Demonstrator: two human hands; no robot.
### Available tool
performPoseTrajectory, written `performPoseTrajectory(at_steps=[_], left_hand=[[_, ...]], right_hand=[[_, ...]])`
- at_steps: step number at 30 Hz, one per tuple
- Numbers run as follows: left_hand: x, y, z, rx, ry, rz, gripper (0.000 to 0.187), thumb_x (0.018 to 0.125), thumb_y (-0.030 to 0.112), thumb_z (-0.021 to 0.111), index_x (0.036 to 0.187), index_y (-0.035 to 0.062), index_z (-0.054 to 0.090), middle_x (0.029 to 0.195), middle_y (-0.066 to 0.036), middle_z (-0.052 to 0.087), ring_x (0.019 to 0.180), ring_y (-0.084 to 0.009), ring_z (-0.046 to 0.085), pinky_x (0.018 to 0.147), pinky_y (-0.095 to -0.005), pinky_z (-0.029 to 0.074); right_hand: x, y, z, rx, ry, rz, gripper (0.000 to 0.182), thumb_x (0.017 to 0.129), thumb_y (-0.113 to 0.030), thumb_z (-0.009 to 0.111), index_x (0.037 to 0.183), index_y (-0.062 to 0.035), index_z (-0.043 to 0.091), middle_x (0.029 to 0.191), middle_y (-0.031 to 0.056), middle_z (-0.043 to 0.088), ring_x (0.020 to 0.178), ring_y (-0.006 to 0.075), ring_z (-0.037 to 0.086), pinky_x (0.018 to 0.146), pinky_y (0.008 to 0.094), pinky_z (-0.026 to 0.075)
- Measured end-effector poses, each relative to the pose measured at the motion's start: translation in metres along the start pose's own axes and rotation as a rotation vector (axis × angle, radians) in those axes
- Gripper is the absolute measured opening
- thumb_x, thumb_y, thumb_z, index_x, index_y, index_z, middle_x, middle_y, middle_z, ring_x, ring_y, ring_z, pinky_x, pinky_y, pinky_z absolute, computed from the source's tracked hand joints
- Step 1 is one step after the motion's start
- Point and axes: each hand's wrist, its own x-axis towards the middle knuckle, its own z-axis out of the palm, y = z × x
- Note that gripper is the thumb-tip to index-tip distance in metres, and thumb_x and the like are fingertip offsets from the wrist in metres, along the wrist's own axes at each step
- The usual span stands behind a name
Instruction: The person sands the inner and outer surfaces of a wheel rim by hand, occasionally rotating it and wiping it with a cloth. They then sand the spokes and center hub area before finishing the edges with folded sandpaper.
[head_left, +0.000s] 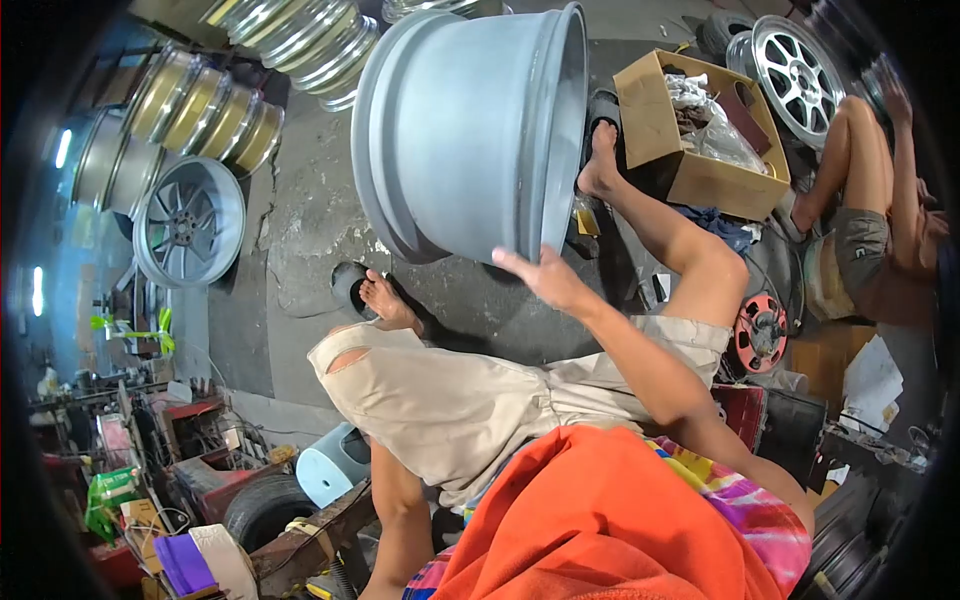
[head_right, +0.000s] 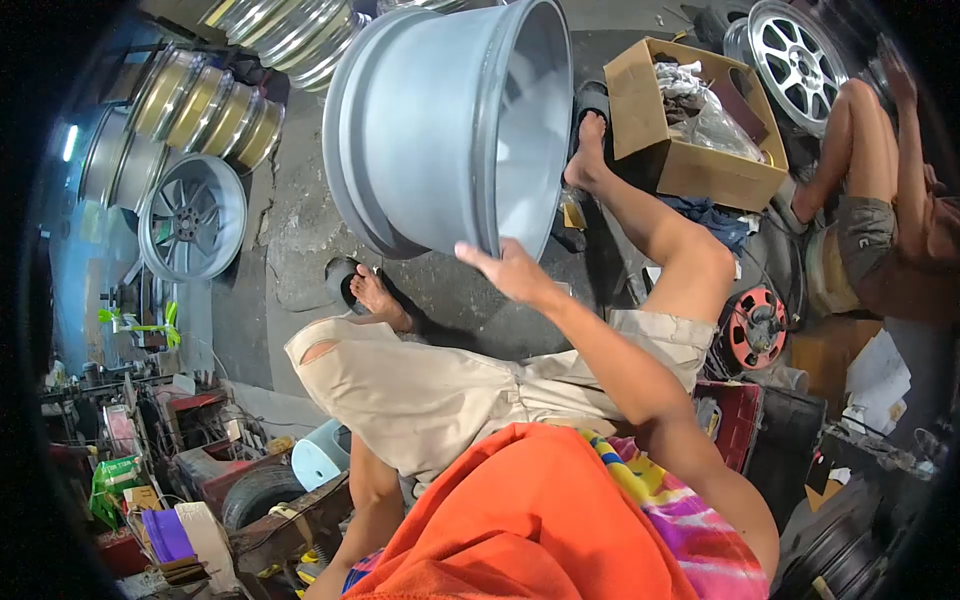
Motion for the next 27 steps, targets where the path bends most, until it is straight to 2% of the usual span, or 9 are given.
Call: performPoseTrajectory(at_steps=[3,5,8,10,13,17,20,24,27], left_hand=[[0.026,0.021,-0.009,-0.036,0.078,0.056,0.050,0.104,0.045,0.049,0.088,0.0023,0.069,0.087,-0.010,0.069,0.082,-0.0207,0.063,0.077,-0.0358,0.051],[0.033,0.035,-0.016,-0.067,0.148,0.096,0.050,0.104,0.046,0.049,0.087,0.0026,0.068,0.087,-0.010,0.069,0.081,-0.0207,0.063,0.077,-0.0357,0.051],[0.031,0.065,-0.044,-0.124,0.312,0.196,0.050,0.104,0.046,0.050,0.086,0.0030,0.067,0.086,-0.010,0.068,0.081,-0.0208,0.062,0.076,-0.0356,0.051],[0.017,0.100,-0.064,-0.139,0.479,0.365,0.050,0.104,0.046,0.050,0.085,0.0033,0.066,0.086,-0.010,0.067,0.080,-0.0208,0.061,0.076,-0.0356,0.050],[-0.051,0.198,-0.016,0.050,0.800,0.900,0.052,0.105,0.046,0.047,0.084,0.0018,0.065,0.087,-0.011,0.067,0.081,-0.0208,0.060,0.079,-0.0354,0.049],[-0.147,0.269,0.100,0.172,0.520,1.296,0.043,0.107,0.034,0.044,0.090,-0.0001,0.066,0.091,-0.010,0.067,0.084,-0.0182,0.060,0.075,-0.0323,0.049],[-0.190,0.254,0.222,0.483,-0.239,1.399,0.013,0.091,0.015,0.061,0.090,0.0042,0.069,0.093,-0.011,0.069,0.085,-0.0191,0.063,0.074,-0.0334,0.051],[-0.202,0.201,0.330,0.936,-1.117,1.163,0.039,0.080,0.010,0.073,0.119,0.0084,0.069,0.101,-0.014,0.065,0.095,-0.0292,0.062,0.081,-0.0376,0.051],[-0.203,0.180,0.373,0.907,-1.486,0.997,0.037,0.089,0.016,0.066,0.125,0.0086,0.065,0.103,-0.017,0.059,0.098,-0.0336,0.059,0.080,-0.0407,0.050]], right_hand=[[-0.018,0.046,-0.011,-0.296,-0.131,0.186,0.053,0.094,-0.042,0.065,0.129,-0.0022,0.063,0.110,0.0129,0.069,0.099,0.0217,0.064,0.091,0.0383,0.049],[-0.025,0.080,-0.023,-0.925,-0.137,-0.038,0.050,0.091,-0.038,0.066,0.129,-0.0051,0.062,0.109,0.0182,0.069,0.097,0.0334,0.067,0.088,0.0440,0.050],[-0.027,0.094,-0.016,-0.937,-0.054,-0.200,0.041,0.088,-0.034,0.067,0.116,-0.0046,0.068,0.097,0.0207,0.071,0.091,0.0409,0.066,0.082,0.0485,0.051],[-0.028,0.041,-0.012,-0.872,-0.153,-0.033,0.038,0.087,-0.039,0.070,0.100,-0.0032,0.072,0.082,0.0198,0.070,0.079,0.0419,0.066,0.077,0.0488,0.051],[-0.031,-0.044,-0.038,-0.694,-0.336,0.051,0.042,0.085,-0.041,0.076,0.092,-0.0003,0.073,0.079,0.0118,0.071,0.076,0.0236,0.067,0.072,0.0372,0.053],[-0.041,-0.107,-0.117,-0.221,-0.003,-0.272,0.025,0.095,-0.022,0.069,0.104,0.0011,0.073,0.092,0.0035,0.074,0.084,0.0101,0.067,0.080,0.0260,0.054],[-0.046,-0.117,-0.218,-0.387,0.423,-0.479,0.026,0.099,-0.021,0.062,0.110,0.0000,0.073,0.094,0.0030,0.074,0.086,0.0098,0.067,0.083,0.0254,0.053],[-0.053,-0.042,-0.360,-0.675,0.748,-0.078,0.031,0.092,-0.034,0.066,0.101,-0.0060,0.077,0.081,0.0086,0.074,0.076,0.0136,0.068,0.071,0.0297,0.053],[-0.042,0.094,-0.455,-1.193,0.404,0.078,0.034,0.090,-0.035,0.064,0.102,-0.0049,0.075,0.087,0.0152,0.074,0.075,0.0264,0.070,0.073,0.0374,0.054]])
